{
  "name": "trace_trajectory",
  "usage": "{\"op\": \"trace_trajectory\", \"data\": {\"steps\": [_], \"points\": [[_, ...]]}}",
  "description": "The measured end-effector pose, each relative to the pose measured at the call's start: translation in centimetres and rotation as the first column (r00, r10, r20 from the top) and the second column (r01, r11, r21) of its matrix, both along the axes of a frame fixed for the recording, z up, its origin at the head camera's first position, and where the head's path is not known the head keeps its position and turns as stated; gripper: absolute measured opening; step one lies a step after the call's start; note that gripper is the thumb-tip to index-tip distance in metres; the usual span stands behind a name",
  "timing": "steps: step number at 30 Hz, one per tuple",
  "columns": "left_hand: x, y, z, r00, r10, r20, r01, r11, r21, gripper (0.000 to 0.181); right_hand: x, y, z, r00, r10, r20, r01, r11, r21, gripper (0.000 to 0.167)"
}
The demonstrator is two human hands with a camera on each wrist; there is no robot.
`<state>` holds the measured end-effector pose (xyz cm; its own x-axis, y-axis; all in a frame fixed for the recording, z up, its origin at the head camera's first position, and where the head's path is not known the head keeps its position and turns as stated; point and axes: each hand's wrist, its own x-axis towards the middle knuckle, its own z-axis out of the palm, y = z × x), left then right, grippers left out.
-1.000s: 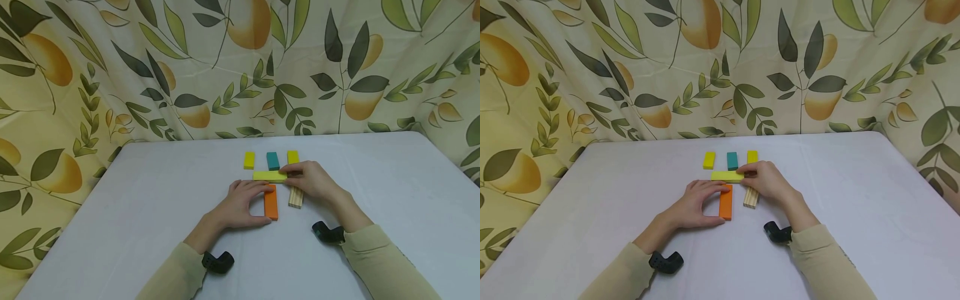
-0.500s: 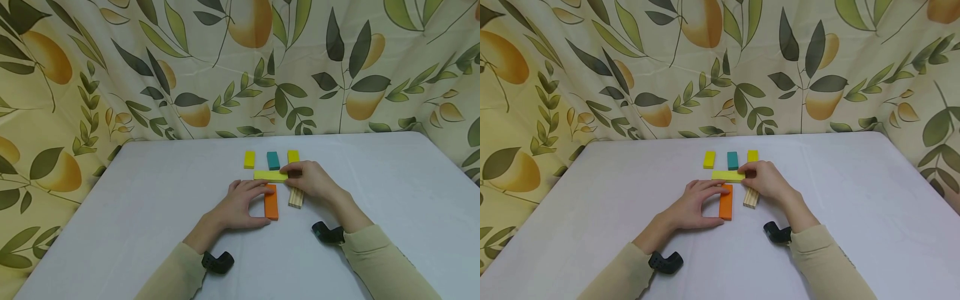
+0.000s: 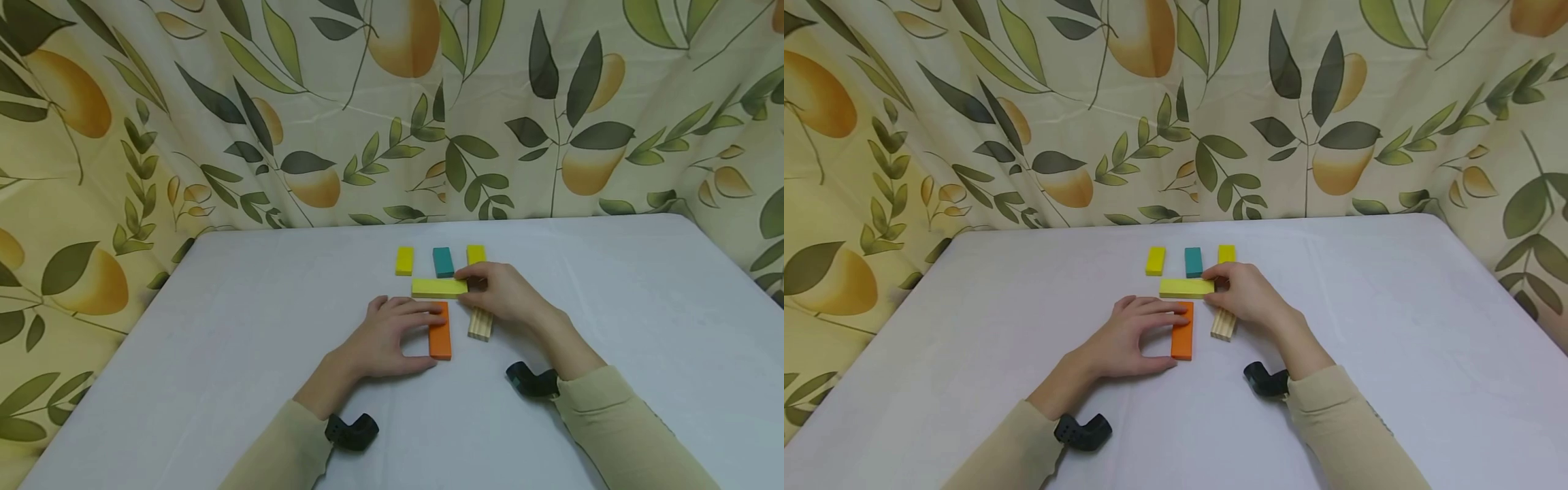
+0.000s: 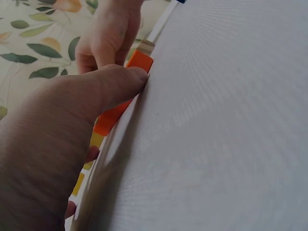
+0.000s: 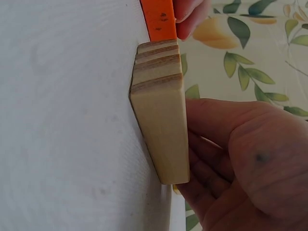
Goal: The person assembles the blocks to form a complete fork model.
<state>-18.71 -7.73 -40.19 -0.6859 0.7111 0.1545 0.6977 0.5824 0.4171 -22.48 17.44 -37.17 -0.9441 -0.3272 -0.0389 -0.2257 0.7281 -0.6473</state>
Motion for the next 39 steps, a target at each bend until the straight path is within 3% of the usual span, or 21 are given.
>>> {"op": "trace_trajectory", "data": {"steps": [13, 39], "points": [[-0.09, -0.05, -0.06, 0.999, -0.011, -0.046, 0.011, 1.000, -0.002, 0.056, 0.05, -0.10, 0.00, 1.000, -0.002, -0.011, 0.002, 1.000, 0.003, 0.037], [-0.07, 0.09, 0.12, 0.999, -0.007, -0.053, 0.005, 1.000, -0.022, 0.055, -0.20, 0.14, -0.15, 1.000, 0.008, -0.006, -0.008, 1.000, 0.010, 0.036]]}}
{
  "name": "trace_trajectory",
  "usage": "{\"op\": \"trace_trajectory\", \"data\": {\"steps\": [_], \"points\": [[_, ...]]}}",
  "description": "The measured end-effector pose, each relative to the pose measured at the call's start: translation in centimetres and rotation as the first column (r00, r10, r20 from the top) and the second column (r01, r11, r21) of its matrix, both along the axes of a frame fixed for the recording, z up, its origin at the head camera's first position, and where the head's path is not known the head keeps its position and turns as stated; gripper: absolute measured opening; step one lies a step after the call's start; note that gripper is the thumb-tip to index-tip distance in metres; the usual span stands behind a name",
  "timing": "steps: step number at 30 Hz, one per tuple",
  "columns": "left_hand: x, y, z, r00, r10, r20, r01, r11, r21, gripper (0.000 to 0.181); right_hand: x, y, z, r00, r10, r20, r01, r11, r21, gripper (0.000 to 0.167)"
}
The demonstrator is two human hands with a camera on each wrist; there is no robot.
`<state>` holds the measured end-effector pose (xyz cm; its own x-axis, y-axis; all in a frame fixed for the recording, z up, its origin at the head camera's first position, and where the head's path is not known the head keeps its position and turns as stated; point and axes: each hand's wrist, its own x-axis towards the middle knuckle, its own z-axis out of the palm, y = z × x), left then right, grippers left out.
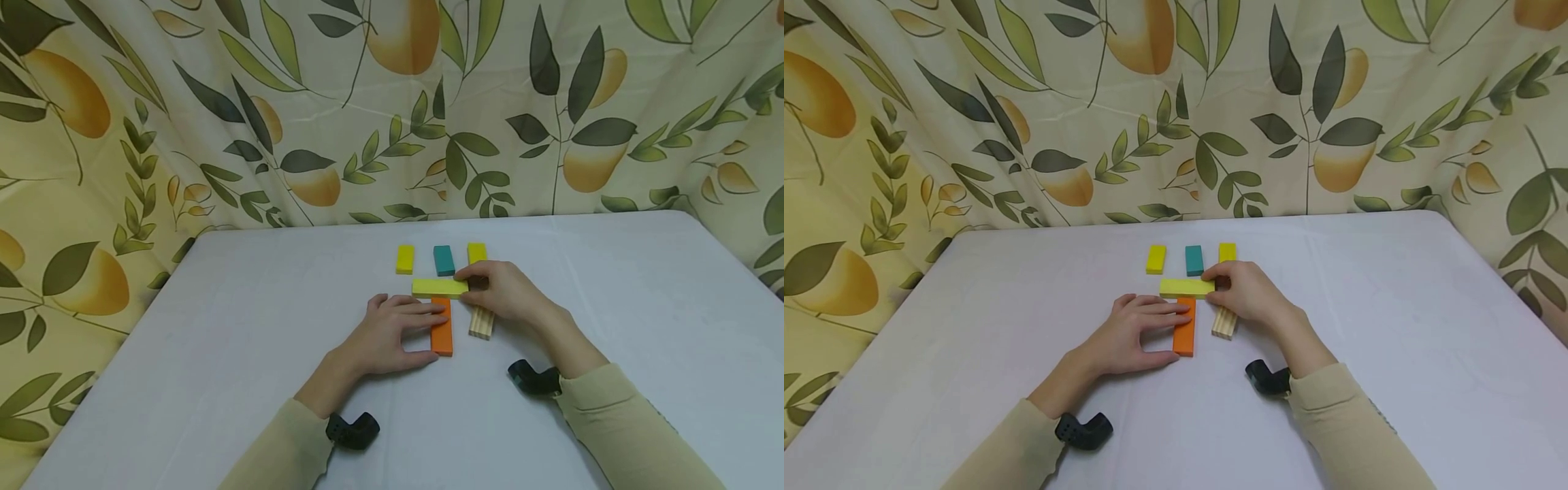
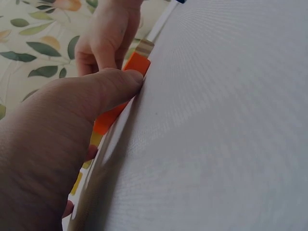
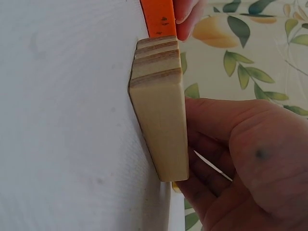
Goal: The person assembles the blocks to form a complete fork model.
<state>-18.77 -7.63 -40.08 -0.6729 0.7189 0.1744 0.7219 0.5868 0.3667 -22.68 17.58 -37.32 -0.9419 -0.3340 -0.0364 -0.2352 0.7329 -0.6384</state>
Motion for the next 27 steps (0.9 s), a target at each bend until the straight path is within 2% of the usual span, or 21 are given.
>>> {"op": "trace_trajectory", "data": {"steps": [27], "points": [[-0.11, 0.05, 0.01, 1.000, 0.000, 0.012, 0.000, 1.000, -0.005, 0.056, 0.06, 0.11, 0.04, 1.000, 0.001, 0.022, -0.001, 1.000, -0.004, 0.035]]}}
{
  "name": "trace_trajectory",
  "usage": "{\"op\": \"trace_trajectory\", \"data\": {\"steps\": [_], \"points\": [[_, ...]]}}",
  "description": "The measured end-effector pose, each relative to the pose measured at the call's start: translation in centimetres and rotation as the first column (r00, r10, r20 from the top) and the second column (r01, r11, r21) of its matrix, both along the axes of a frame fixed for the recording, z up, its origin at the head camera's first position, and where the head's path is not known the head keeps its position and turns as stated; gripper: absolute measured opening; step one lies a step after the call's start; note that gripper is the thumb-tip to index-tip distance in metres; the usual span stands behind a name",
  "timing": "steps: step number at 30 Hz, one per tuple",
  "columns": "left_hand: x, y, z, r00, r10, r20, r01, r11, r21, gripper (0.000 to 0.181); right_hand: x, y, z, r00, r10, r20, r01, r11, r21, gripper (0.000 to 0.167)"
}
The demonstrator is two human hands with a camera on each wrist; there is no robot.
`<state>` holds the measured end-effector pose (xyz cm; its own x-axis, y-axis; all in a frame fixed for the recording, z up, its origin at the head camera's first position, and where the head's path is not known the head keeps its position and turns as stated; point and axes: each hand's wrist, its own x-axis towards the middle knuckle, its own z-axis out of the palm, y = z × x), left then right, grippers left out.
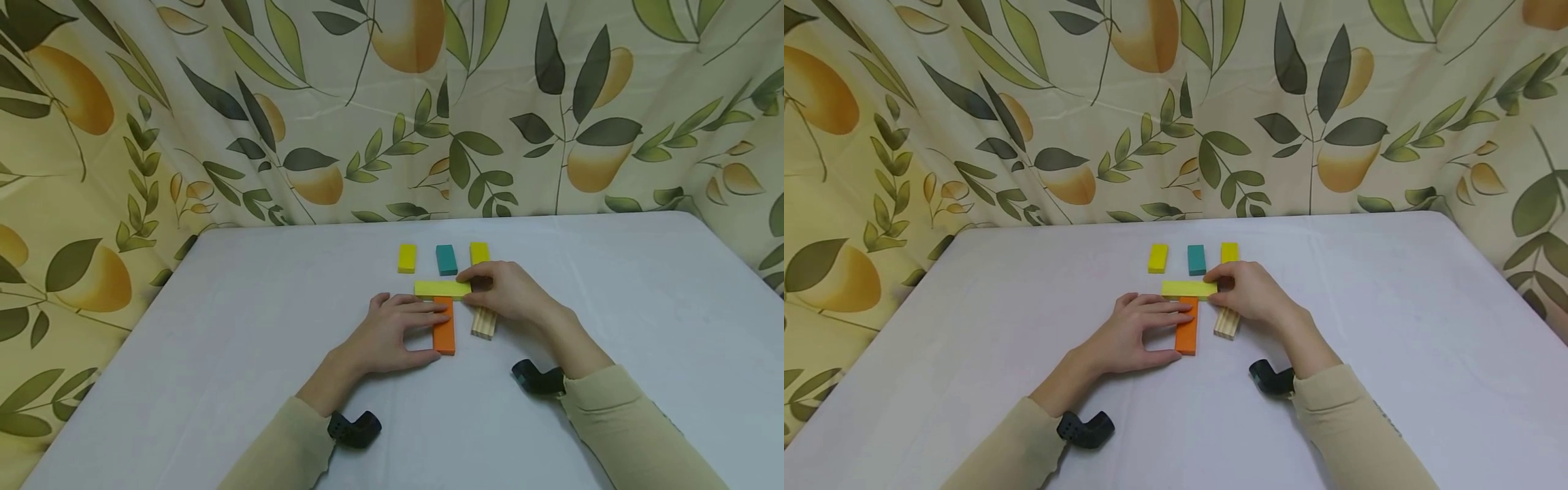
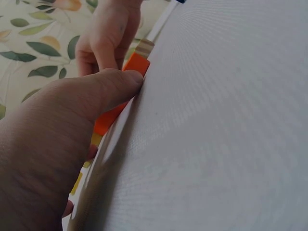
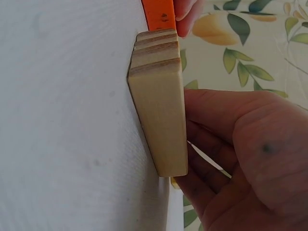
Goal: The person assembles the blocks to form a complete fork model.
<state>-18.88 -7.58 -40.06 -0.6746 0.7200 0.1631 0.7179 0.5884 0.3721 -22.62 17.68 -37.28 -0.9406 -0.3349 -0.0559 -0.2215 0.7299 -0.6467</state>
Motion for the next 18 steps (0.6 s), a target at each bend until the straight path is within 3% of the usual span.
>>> {"op": "trace_trajectory", "data": {"steps": [18], "points": [[0.00, 0.12, 0.05, 1.000, 0.017, 0.023, -0.017, 1.000, -0.004, 0.055, -0.03, -0.01, 0.00, 1.000, -0.006, 0.016, 0.006, 1.000, 0.011, 0.035]]}}
